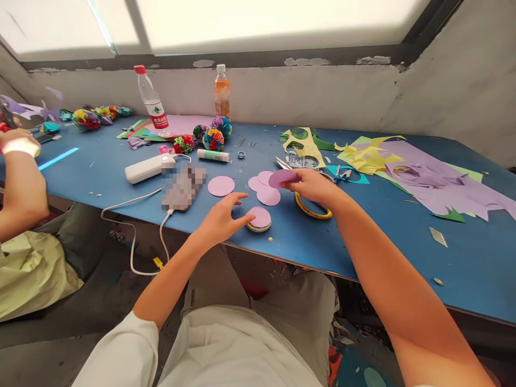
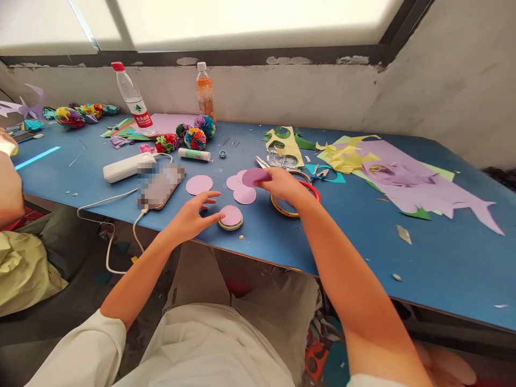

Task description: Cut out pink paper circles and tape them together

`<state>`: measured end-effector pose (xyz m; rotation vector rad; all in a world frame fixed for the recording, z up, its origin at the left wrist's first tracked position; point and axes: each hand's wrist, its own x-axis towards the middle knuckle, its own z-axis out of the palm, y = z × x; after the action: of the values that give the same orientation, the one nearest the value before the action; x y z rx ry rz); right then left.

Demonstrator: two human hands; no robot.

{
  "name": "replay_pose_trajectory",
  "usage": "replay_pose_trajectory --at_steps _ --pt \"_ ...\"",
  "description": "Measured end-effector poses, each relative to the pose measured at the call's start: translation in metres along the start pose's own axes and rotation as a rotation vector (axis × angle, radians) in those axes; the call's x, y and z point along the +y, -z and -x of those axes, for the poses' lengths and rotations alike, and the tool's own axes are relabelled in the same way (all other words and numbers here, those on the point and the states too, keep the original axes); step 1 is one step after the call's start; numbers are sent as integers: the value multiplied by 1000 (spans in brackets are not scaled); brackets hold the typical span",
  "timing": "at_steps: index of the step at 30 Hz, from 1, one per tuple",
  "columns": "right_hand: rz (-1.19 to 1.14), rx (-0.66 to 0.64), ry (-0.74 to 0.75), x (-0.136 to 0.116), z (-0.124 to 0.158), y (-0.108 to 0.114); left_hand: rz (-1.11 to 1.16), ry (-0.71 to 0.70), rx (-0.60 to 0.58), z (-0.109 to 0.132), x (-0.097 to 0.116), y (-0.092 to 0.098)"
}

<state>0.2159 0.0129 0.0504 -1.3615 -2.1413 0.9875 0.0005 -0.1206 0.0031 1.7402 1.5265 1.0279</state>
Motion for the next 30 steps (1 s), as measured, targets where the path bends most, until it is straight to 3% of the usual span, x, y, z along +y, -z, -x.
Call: replay_pose_trajectory --at_steps 2,7,9,16,21,25,30 --pt "-38 -48 25 -4 3 1 13 -11 9 2 -3 -2" --pt "-125 -455 47 -14 11 -14 27 -70 96 6 -9 -6" --pt "-68 -498 51 -17 12 -23 -4 -114 106 7 -9 -5" --pt "-25 -571 6 -26 14 -30 -222 -360 -11 12 -9 -3" --pt "86 -624 13 -31 17 -23 -400 -495 72 14 -11 -11" --pt "199 -595 -4 -34 17 -23 -530 -607 144 13 -11 -15" --pt "349 -443 33 -36 24 -25 -659 -733 88 9 -5 -9"
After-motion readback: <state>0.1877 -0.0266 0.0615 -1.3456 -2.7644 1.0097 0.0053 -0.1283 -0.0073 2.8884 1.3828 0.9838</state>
